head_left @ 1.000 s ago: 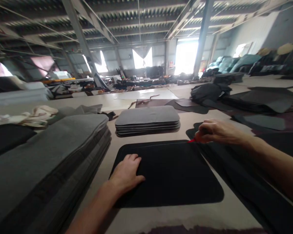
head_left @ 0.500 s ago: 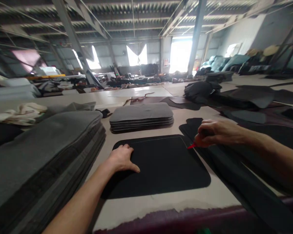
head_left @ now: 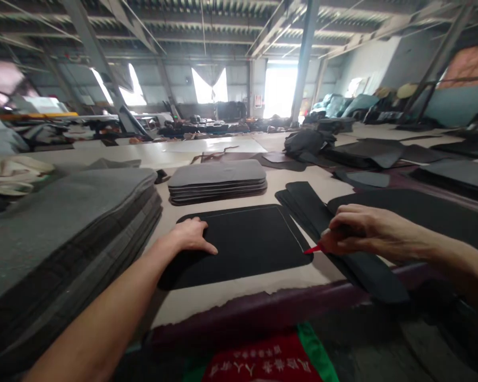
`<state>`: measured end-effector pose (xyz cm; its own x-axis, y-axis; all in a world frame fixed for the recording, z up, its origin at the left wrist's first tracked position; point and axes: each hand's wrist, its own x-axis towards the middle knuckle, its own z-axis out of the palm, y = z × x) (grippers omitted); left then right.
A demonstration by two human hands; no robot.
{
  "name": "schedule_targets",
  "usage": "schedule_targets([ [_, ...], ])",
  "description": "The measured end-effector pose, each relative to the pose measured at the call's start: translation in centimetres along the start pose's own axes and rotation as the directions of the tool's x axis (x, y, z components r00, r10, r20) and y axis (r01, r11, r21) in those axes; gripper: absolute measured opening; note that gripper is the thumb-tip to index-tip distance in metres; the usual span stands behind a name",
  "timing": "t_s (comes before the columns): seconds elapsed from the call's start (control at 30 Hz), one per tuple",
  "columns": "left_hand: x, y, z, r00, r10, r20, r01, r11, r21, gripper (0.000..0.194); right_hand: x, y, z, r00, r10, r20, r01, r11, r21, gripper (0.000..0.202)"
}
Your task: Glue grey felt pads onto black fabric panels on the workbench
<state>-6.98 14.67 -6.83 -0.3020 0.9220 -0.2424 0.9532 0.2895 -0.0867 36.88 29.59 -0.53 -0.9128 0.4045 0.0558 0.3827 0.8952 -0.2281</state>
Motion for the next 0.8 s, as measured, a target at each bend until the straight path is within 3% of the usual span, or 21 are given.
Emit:
schedule_targets([
  [0.17, 0.0, -0.1, -0.1, 1.000, 0.019, -0.006, -0.019, 1.000, 0.005, 0.105, -1.0, -0.8, 0.8, 0.999, -0.031, -0.042, 0.033, 0.999, 0.038, 0.020],
  [0.3, 0.3, -0.7, -0.3, 0.999, 0.053, 0.006, -0.053, 0.999, -0.009, 0.097, 0.3, -1.5, 1.5, 0.993, -0.112, -0.049, 0.116, 0.988, 0.099, 0.023],
  [0.53, 1.3, -2.3, -1.3, 0.994, 0.101, 0.041, -0.097, 0.992, -0.082, 0.040, 7.4, -4.4, 2.7, 0.925, -0.379, -0.030, 0.379, 0.911, 0.163, 0.020],
  [0.8, 1.7, -3.3, -1.2, 0.995, 0.096, 0.014, -0.092, 0.978, -0.189, 0.033, 16.0, -9.7, 5.5, 0.828, -0.559, -0.039, 0.554, 0.807, 0.205, 0.020],
])
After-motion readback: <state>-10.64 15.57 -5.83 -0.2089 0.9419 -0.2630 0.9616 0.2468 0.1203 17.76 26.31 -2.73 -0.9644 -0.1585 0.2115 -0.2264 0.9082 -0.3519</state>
